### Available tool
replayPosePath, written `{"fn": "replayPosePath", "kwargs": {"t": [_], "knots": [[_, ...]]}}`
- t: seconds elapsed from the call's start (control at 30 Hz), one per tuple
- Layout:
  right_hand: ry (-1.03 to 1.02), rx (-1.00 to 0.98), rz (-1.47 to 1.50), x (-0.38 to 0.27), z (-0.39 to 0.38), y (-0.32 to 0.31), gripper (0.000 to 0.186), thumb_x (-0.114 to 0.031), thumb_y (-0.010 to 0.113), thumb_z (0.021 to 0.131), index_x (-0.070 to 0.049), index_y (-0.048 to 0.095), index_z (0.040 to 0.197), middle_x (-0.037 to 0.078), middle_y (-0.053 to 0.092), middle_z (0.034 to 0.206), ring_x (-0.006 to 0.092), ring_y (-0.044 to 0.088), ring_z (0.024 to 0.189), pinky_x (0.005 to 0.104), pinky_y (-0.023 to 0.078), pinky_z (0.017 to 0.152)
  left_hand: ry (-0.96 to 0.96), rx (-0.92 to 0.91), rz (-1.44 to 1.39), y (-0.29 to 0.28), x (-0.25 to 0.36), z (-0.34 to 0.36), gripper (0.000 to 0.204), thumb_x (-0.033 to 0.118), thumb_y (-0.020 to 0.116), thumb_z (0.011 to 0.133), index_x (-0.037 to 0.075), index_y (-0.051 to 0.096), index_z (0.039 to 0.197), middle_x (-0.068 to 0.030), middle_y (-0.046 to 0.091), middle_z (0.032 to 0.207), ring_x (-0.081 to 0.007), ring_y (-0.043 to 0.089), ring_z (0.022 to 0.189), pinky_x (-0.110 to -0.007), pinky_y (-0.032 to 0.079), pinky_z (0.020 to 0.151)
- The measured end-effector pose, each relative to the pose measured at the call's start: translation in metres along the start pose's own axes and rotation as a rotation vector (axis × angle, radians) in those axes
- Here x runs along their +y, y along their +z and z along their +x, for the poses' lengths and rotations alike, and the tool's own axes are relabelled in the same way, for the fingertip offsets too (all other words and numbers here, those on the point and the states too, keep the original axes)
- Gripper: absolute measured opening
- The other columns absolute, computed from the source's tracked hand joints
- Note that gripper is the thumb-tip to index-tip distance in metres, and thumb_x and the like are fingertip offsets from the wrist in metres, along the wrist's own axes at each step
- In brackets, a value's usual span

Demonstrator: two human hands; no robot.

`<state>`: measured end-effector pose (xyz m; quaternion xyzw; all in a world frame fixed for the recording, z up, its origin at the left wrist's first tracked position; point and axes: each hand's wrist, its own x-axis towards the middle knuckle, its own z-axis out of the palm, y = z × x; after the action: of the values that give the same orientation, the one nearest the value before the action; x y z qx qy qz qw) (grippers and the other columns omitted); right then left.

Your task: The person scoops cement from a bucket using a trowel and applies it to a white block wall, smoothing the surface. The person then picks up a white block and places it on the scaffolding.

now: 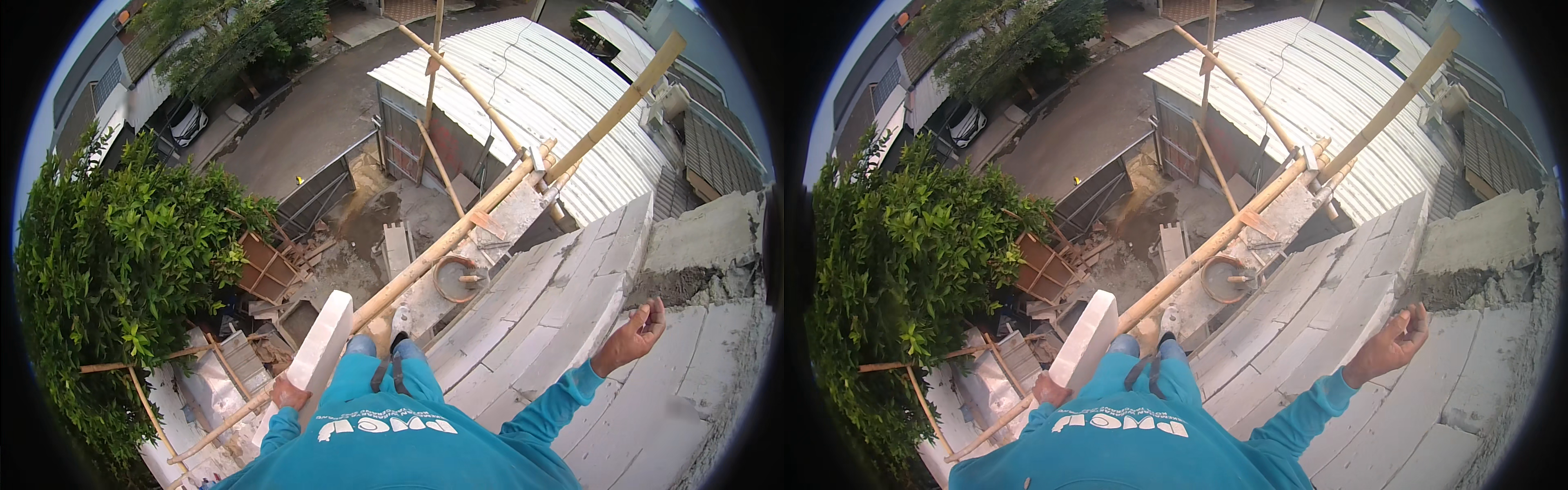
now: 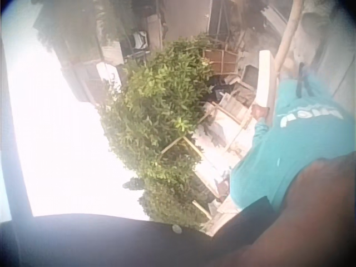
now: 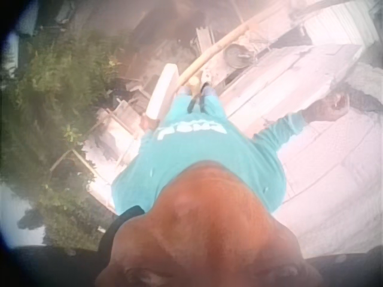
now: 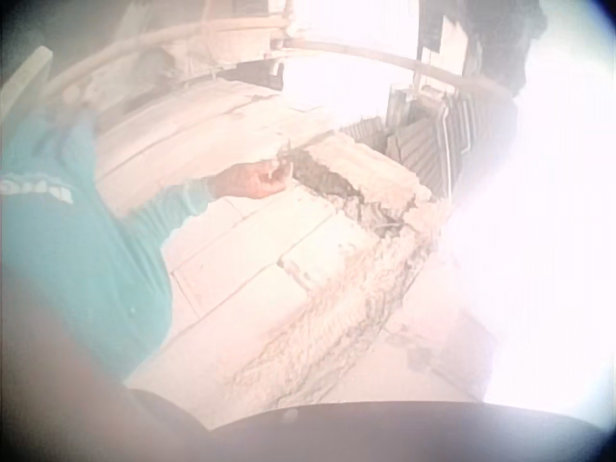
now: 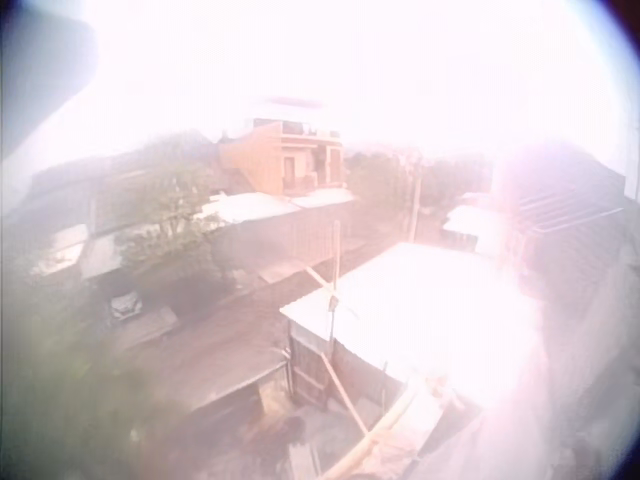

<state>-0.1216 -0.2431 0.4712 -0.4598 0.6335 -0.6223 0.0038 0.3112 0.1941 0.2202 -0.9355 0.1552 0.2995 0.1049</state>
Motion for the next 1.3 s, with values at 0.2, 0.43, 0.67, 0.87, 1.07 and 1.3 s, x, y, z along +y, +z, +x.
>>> {"fn": "replayPosePath", "kwargs": {"t": [0.2, 0.43, 0.67, 0.87, 1.07, 1.3], "knots": [[-0.155, -0.984, 0.23, -0.006, -0.139, 0.169, 0.043, -0.004, 0.068, 0.082, -0.003, 0.055, 0.123, 0.013, 0.058, 0.107, 0.0244, 0.058, 0.095, 0.0367, 0.047, 0.083, 0.0, 0.14, -0.143, 0.018, 0.043, -0.037, 0.076, 0.034, 0.084, 0.053, 0.002, 0.055, 0.115, -0.0175, 0.058, 0.115, -0.0338, 0.054, 0.111, -0.045, 0.041, 0.097], [-1.208, -2.023, 0.229, -0.037, -0.382, 0.179, 0.115, -0.038, 0.089, 0.056, -0.017, 0.025, 0.149, 0.017, 0.032, 0.148, 0.0392, 0.03, 0.137, 0.0582, 0.024, 0.11, 0.108, 0.21, -0.203, 0.011, 0.078, -0.048, 0.068, 0.029, 0.082, 0.054, 0.0, 0.056, 0.11, -0.0166, 0.057, 0.105, -0.0335, 0.055, 0.103, -0.043, 0.04, 0.087], [-1.681, -2.274, 0.227, -0.035, -0.469, 0.134, 0.12, -0.047, 0.089, 0.049, -0.012, 0.027, 0.146, 0.018, 0.027, 0.15, 0.0402, 0.019, 0.142, 0.0633, 0.014, 0.113, 0.298, 0.372, -0.228, -0.001, 0.066, -0.062, 0.045, 0.013, 0.063, 0.064, 0.0, 0.057, 0.106, -0.0149, 0.057, 0.101, -0.0294, 0.055, 0.099, -0.041, 0.036, 0.086], [-1.335, -2.577, 0.204, -0.027, -0.477, 0.128, 0.08, -0.038, 0.085, 0.057, -0.003, 0.048, 0.118, 0.022, 0.052, 0.126, 0.0378, 0.047, 0.122, 0.0484, 0.035, 0.104, 0.402, 0.315, -0.194, -0.007, 0.049, -0.055, 0.052, 0.011, 0.066, 0.063, -0.001, 0.056, 0.113, -0.014, 0.057, 0.103, -0.0273, 0.054, 0.103, -0.041, 0.036, 0.09], [-1.388, -2.294, 0.393, -0.035, -0.462, 0.13, 0.076, -0.033, 0.086, 0.055, -0.001, 0.049, 0.114, 0.021, 0.058, 0.107, 0.0397, 0.054, 0.103, 0.0472, 0.042, 0.091, 0.484, 0.432, -0.275, -0.002, 0.054, -0.03, 0.053, 0.015, 0.072, 0.06, 0.002, 0.057, 0.11, -0.0085, 0.058, 0.107, -0.025, 0.053, 0.107, -0.039, 0.035, 0.096], [-1.608, -2.113, 0.165, -0.039, -0.43, 0.178, 0.074, -0.03, 0.087, 0.05, -0.003, 0.047, 0.106, 0.018, 0.056, 0.098, 0.0395, 0.054, 0.097, 0.0484, 0.042, 0.083, 0.501, 0.537, -0.353, -0.017, 0.1, 0.007, 0.049, 0.017, 0.077, 0.054, 0.007, 0.058, 0.098, -0.0052, 0.056, 0.099, -0.0233, 0.054, 0.105, -0.045, 0.028, 0.108]]}}
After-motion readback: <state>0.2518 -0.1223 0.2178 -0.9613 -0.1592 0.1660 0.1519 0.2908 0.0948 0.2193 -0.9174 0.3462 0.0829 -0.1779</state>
